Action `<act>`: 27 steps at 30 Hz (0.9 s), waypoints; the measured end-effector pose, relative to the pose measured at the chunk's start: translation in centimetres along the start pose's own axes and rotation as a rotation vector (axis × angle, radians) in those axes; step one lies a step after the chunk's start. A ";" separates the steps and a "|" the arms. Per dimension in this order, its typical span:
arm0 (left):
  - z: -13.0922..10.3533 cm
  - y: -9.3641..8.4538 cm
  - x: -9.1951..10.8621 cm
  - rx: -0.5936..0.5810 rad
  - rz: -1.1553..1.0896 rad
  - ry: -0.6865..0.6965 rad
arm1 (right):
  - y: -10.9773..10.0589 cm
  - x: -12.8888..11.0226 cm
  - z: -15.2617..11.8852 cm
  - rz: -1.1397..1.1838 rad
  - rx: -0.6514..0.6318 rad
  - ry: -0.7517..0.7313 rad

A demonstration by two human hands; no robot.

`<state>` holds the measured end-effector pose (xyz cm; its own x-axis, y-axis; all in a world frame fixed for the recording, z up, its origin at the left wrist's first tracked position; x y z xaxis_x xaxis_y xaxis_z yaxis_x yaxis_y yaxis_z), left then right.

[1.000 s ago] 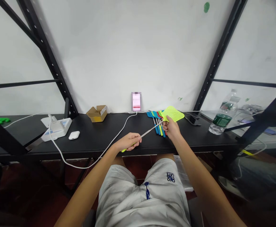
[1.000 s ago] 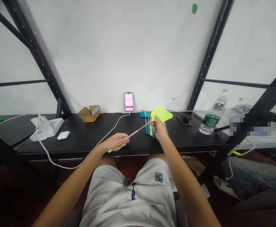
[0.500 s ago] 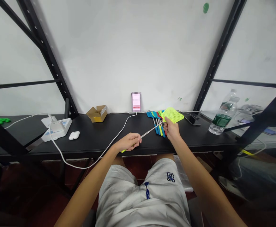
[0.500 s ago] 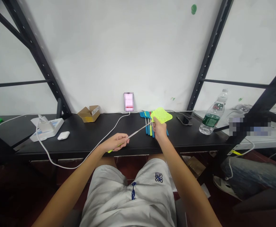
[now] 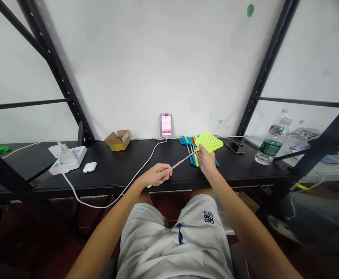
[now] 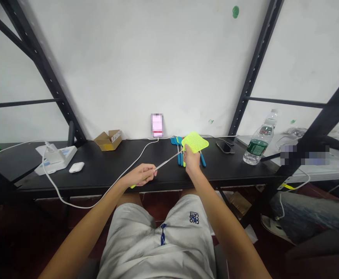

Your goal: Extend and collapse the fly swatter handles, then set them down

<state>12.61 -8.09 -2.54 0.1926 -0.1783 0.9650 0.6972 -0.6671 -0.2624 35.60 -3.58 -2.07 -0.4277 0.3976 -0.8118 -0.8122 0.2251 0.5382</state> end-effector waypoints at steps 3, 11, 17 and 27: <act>0.0 0.0 -0.1 0.024 -0.017 0.004 | 1.4 1.6 -1.8 -0.007 -0.029 0.025; 0.1 -0.2 -0.3 0.033 -0.054 0.013 | 3.6 3.9 -5.0 -0.049 -0.129 0.095; 0.6 -0.2 -0.7 0.108 -0.132 0.066 | 4.5 4.0 -6.4 -0.214 -0.377 0.138; 0.9 -0.2 -0.8 0.106 -0.190 0.112 | 5.1 4.0 -7.0 -0.238 -0.473 0.199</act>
<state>12.92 -7.19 -3.29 -0.0226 -0.1393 0.9900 0.7835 -0.6176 -0.0690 26.96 -7.11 -4.15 -0.2403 0.1987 -0.9502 -0.9651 -0.1537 0.2119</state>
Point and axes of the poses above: each hand's wrist, its own z-axis towards the middle knuckle, its own y-axis out of the palm, x = y × z, the point moved 2 cm from there along z, towards the middle knuckle
